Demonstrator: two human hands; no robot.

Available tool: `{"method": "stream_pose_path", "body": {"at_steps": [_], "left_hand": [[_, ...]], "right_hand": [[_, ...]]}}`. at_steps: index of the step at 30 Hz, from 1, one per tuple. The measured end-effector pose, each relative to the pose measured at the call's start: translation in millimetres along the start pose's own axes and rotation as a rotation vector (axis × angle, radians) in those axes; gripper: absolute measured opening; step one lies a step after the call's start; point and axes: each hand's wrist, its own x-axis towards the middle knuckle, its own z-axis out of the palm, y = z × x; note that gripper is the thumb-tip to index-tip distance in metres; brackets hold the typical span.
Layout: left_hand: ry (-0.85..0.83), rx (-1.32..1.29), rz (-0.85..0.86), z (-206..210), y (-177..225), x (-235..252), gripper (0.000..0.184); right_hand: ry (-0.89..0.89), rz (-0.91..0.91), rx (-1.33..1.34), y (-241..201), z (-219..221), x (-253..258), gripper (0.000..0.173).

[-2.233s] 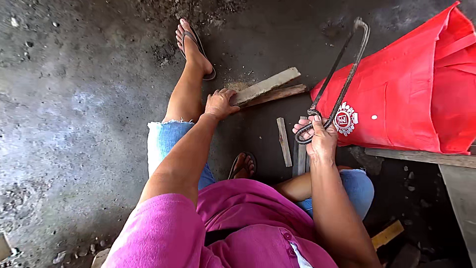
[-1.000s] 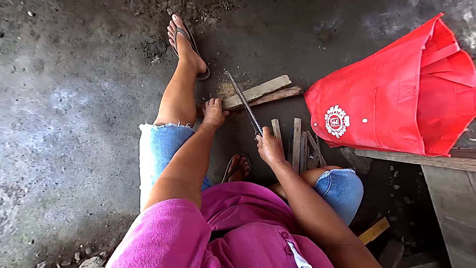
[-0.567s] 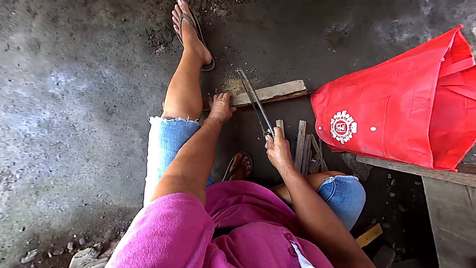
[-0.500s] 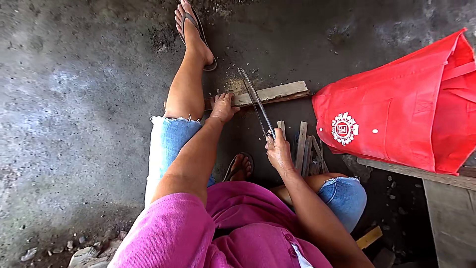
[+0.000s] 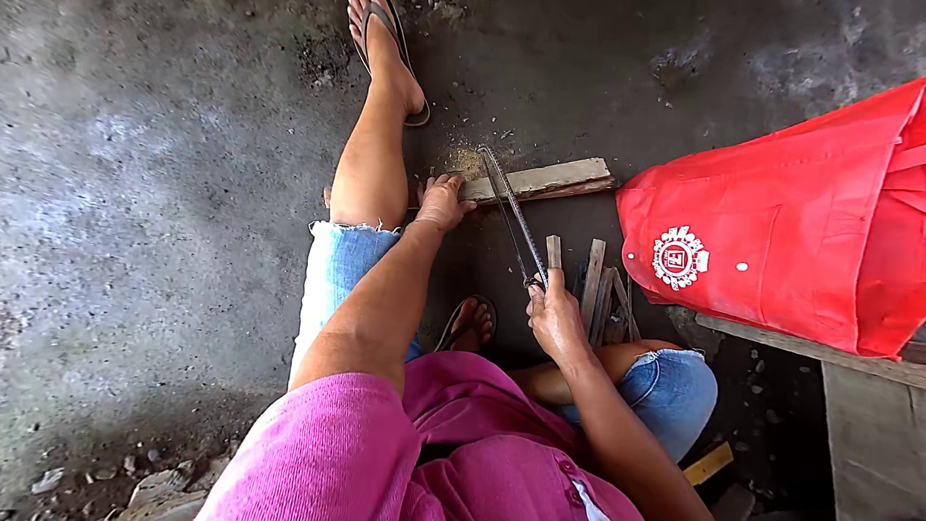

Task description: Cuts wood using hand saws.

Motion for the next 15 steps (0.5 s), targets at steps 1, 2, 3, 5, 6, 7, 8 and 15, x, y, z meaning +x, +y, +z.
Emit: {"method": "stream_pose_path", "body": {"at_steps": [1,2,3,5,6,7,8,15], "left_hand": [[-0.001,-0.002,-0.001,0.2,0.2,0.0,0.060],[0.006,-0.002,0.000,0.7,-0.5,-0.2,0.060],[0.020,-0.005,0.000,1.0,-1.3,-0.6,0.060],[0.052,-0.013,-0.001,3.6,-2.9,-1.6,0.059],[0.059,-0.011,-0.008,4.1,-1.9,-1.7,0.059],[0.059,-0.002,-0.019,4.1,-0.8,-1.7,0.059],[0.056,0.005,-0.029,4.9,0.1,-2.0,0.059],[0.040,-0.028,-0.039,3.5,0.2,-2.4,0.059]], "right_hand": [[-0.003,0.008,-0.019,-3.0,-0.9,-1.2,0.034],[-0.011,0.017,-0.035,-9.0,-2.1,0.6,0.034],[-0.017,0.025,-0.043,-17.6,-3.1,6.5,0.035],[0.001,0.017,-0.055,-32.2,-0.6,28.6,0.036],[0.018,0.001,-0.063,-37.2,2.0,43.1,0.037],[0.033,-0.015,-0.061,-40.6,5.1,56.3,0.037],[0.050,-0.029,-0.061,-42.7,7.8,64.5,0.036],[-0.012,0.013,-0.091,-10.3,2.6,9.7,0.035]]}}
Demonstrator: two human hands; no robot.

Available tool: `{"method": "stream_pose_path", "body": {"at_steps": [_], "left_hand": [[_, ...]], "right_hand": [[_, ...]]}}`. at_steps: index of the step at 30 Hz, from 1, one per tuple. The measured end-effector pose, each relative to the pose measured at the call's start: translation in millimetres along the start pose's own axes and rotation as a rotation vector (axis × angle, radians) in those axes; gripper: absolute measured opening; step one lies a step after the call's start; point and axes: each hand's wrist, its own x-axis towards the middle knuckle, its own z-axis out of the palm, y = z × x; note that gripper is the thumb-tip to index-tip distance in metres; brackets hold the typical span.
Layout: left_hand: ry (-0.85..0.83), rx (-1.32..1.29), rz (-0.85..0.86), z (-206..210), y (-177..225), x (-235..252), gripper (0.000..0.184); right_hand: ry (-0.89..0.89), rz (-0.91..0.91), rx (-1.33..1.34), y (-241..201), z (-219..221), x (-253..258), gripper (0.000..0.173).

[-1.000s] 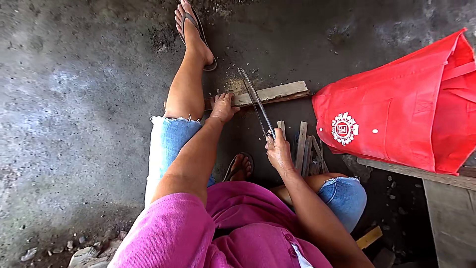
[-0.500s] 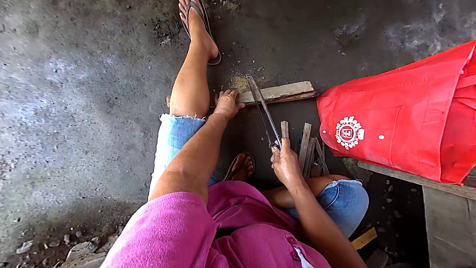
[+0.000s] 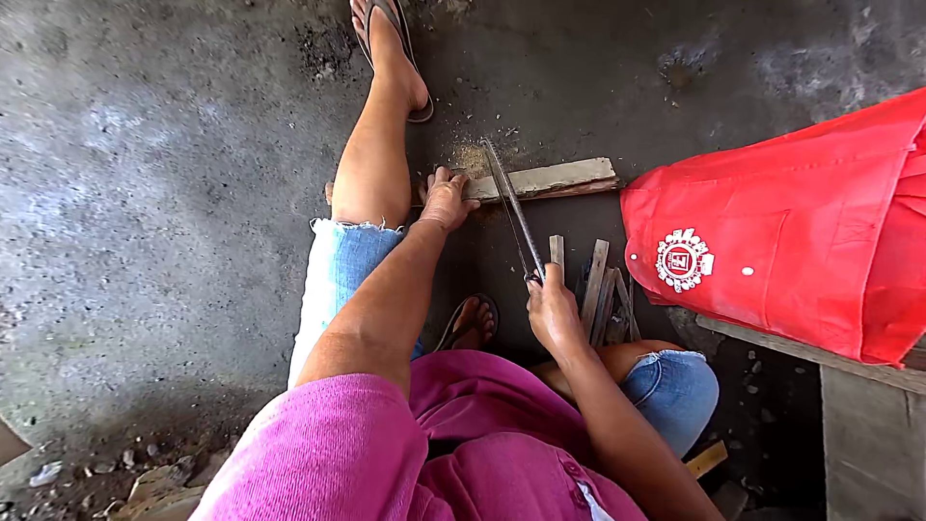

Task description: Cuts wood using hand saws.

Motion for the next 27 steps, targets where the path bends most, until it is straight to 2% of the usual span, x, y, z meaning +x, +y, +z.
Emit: {"method": "stream_pose_path", "body": {"at_steps": [3,8,11,15,17,22,27], "left_hand": [[-0.008,0.000,0.003,-1.5,-0.6,-0.2,0.059],[0.010,0.005,0.015,0.2,-2.8,3.4,0.059],[0.003,-0.006,0.002,-0.3,-1.2,3.7,0.061],[-0.010,-0.021,-0.005,-1.3,1.2,4.0,0.059],[-0.007,-0.008,-0.003,-1.9,0.2,2.5,0.059],[-0.008,0.007,0.011,-2.4,0.5,4.3,0.060],[-0.020,-0.021,0.007,-2.8,-2.2,5.8,0.061]], "right_hand": [[-0.021,0.038,0.070,-8.3,-4.7,5.3,0.034],[0.015,0.007,0.059,-42.8,-10.4,63.7,0.035],[0.014,-0.031,0.030,-29.8,-10.5,38.9,0.035],[-0.022,0.024,-0.010,-3.6,-12.2,-6.8,0.035],[-0.046,0.061,0.006,-17.2,-15.4,-3.5,0.036],[0.020,-0.005,-0.020,-48.8,-14.4,56.3,0.034],[-0.013,-0.006,-0.042,-20.0,-11.7,7.6,0.036]]}}
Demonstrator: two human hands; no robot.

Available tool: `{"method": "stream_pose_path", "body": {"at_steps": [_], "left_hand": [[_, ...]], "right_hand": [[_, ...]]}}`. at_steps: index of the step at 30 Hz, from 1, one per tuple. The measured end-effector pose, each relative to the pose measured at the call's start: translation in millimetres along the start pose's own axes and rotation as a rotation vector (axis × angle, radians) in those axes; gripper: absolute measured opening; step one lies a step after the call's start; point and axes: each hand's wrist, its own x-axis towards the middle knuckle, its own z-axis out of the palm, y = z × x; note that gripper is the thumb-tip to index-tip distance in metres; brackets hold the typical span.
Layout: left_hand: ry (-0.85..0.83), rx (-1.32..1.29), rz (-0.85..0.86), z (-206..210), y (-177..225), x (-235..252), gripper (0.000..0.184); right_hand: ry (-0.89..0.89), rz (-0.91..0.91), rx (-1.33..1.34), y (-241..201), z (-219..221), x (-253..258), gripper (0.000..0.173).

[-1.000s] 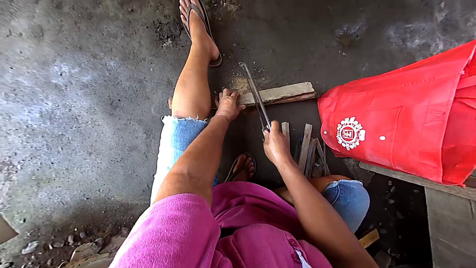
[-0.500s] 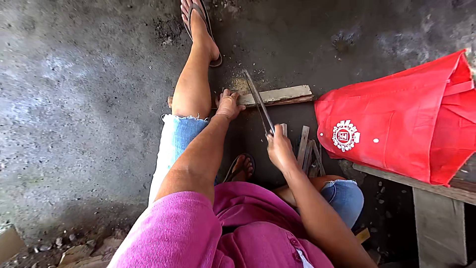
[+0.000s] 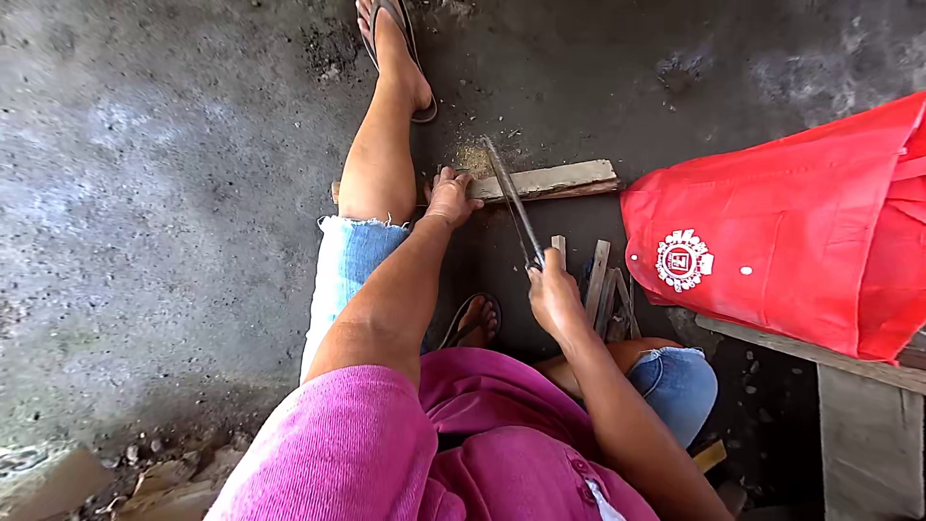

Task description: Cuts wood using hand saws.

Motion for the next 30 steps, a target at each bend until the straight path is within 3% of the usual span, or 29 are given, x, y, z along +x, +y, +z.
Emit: {"method": "stream_pose_path", "body": {"at_steps": [3,9,12,16,24,30], "left_hand": [[0.004,0.005,-0.006,2.2,-3.3,-5.5,0.060],[0.011,0.045,0.008,1.8,-4.5,-2.9,0.061],[-0.005,0.020,0.022,2.9,-6.2,-6.1,0.061],[-0.040,0.037,0.054,2.5,-9.2,-9.2,0.060],[-0.005,0.077,-0.020,3.2,8.1,-4.1,0.059],[0.013,0.028,0.097,-0.5,-6.3,-13.7,0.059]], "right_hand": [[-0.027,0.053,0.052,8.7,2.7,-13.8,0.035],[0.025,-0.014,0.056,-26.9,1.2,51.3,0.033],[0.037,-0.052,0.114,-8.1,7.9,33.5,0.036],[-0.065,0.043,0.150,13.7,6.0,4.4,0.035],[0.066,-0.013,0.055,-15.5,9.6,38.3,0.035],[0.019,0.011,0.280,22.5,17.3,9.2,0.032]]}}
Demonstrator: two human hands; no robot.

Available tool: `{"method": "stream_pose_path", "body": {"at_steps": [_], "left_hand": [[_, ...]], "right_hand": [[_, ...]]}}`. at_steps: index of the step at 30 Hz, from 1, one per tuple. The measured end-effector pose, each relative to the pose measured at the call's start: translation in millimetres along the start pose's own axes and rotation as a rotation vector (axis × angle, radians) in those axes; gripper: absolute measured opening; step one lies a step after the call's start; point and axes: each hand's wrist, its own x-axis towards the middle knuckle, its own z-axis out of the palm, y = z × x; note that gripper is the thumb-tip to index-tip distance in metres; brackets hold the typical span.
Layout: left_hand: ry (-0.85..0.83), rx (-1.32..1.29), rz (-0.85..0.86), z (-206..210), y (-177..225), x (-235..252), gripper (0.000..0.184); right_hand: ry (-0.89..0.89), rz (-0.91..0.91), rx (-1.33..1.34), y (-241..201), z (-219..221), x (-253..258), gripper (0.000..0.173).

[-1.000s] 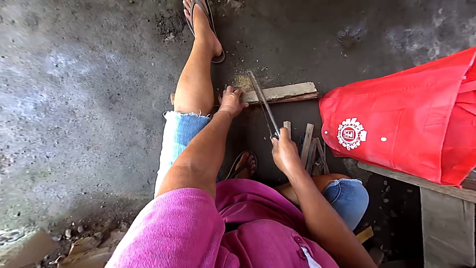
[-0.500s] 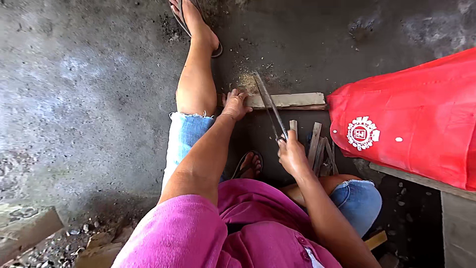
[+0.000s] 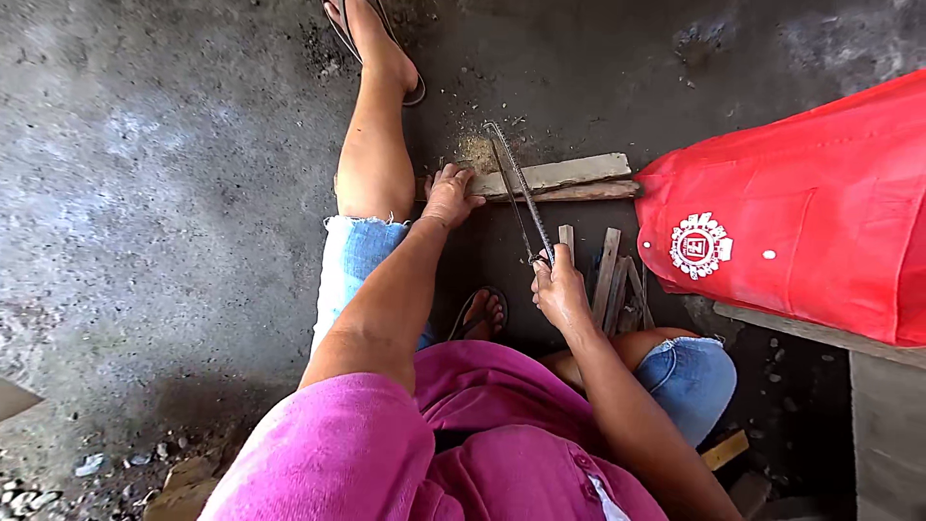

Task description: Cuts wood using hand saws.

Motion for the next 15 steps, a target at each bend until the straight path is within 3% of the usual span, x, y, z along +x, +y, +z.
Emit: {"method": "stream_pose_path", "body": {"at_steps": [8,15], "left_hand": [[0.010,-0.038,0.147,-5.4,-15.6,-0.3,0.056],[-0.075,0.128,0.035,6.0,-0.6,1.1,0.061]], "right_hand": [[0.084,-0.079,-0.025,2.8,-2.9,-26.4,0.029],[-0.002,-0.027,-0.134,11.6,2.5,-28.5,0.033]]}}
